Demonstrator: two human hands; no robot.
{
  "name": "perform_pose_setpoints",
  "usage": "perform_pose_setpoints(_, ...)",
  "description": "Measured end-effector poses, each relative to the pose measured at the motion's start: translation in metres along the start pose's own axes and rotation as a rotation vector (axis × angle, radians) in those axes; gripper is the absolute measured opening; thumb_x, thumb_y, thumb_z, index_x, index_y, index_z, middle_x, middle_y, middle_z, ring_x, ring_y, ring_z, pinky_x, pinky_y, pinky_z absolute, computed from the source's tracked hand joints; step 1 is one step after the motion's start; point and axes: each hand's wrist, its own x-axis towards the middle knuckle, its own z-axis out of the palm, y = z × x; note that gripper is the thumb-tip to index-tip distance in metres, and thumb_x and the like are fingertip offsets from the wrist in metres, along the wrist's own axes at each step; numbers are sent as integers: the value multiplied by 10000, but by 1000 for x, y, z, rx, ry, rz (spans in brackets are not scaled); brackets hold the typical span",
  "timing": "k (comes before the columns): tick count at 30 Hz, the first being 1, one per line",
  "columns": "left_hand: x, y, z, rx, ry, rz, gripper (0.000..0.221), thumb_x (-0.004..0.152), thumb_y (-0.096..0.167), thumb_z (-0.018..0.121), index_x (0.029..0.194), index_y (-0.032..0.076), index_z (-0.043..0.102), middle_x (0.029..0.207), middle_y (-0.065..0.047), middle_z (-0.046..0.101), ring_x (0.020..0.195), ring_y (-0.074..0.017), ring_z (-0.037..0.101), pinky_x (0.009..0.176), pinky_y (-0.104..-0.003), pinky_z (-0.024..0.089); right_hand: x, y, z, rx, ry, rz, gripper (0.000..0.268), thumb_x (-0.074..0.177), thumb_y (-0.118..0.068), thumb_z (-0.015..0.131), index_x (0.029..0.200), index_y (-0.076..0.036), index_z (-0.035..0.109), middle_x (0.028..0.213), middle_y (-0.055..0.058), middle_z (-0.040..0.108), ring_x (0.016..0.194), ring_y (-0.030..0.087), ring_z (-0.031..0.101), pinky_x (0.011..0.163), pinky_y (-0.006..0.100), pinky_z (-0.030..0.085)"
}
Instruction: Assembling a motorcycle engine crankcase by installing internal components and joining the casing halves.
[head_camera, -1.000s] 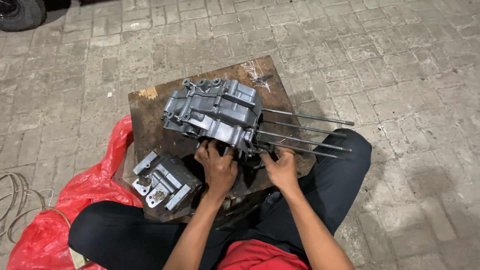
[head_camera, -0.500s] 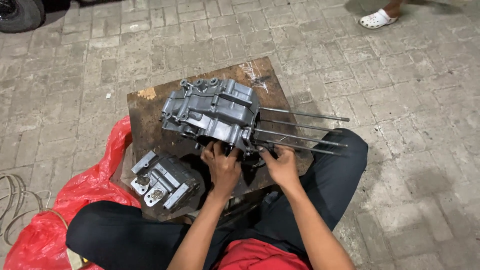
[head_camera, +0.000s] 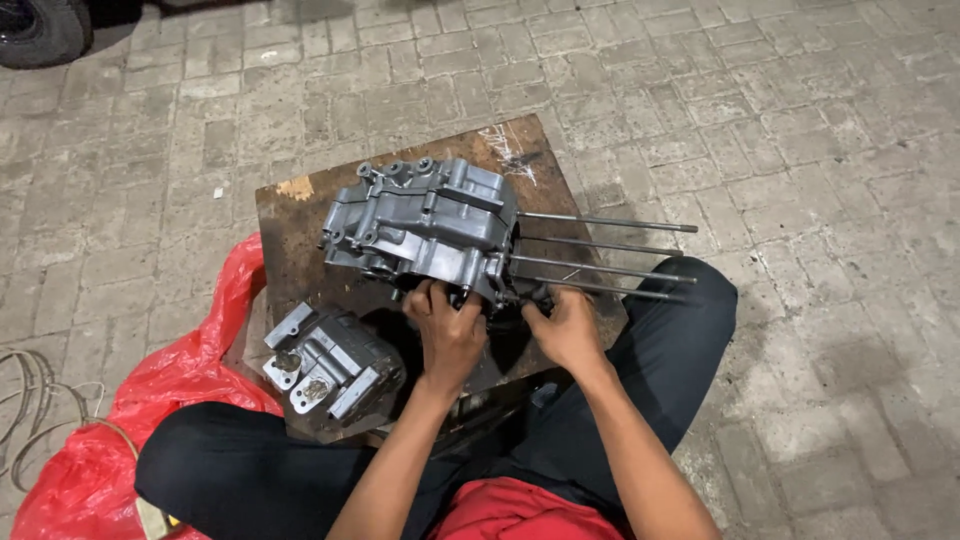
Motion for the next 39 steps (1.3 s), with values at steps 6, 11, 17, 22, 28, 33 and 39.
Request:
perform_pose_setpoints(6,-5,6,-12,47,-39,-25,243,883,103,537,1028,235,680,1018,-90,483,1119,-381,463,943,-513,315,5,76,34,326,27,-59,264,896,-49,702,1140,46,734,1008,237,755,994,350,693,882,535,570)
perform_pose_setpoints(11,-1,-3,-18,-10,-57,-34,174,872,102,592,980,206,679,1010,-112,476,1092,-401,459,915,-521,302,3,41,23,253,18,-30,145,878,-41,681,968,57,740,767,190,726,760,242,646,671,454,555)
perform_pose_setpoints(17,-1,2,-6,11,-49,-34,114,836,127,672,929,192,683,964,-114,450,1003,-401,434,895,-533,336,4,24,6,11,-25,18,217,818,-105,776,705,25,643,430,84,516,416,155,440,398,313,346)
perform_pose_setpoints(22,-11,5,0,-105,-77,-73,179,854,78,629,1015,153,648,1049,-149,459,1069,-447,449,825,-534,315,3,2,4,174,10,-23,191,895,-103,695,740,6,715,492,84,556,489,131,426,470,306,433)
perform_pose_setpoints(28,-22,-1,-5,-105,-120,-94,132,882,93,632,1009,130,636,1031,-139,467,1070,-445,454,852,-516,317,-5,20,15,188,22,-62,248,891,-63,687,664,32,652,480,87,472,519,148,415,439,318,361)
perform_pose_setpoints(33,2,-1,-11,-54,-107,-77,137,841,88,665,968,130,635,1000,-123,431,959,-366,397,804,-471,315,4,9,1,18,-54,-25,381,842,-80,726,550,-13,490,420,47,377,421,135,300,393,298,271)
perform_pose_setpoints(39,14,13,-17,-123,-80,-52,167,859,4,610,987,111,604,992,-105,426,953,-347,412,781,-442,307,6,-2,-7,-40,-136,-39,451,850,-66,711,511,-99,415,396,14,358,391,92,270,380,242,265)
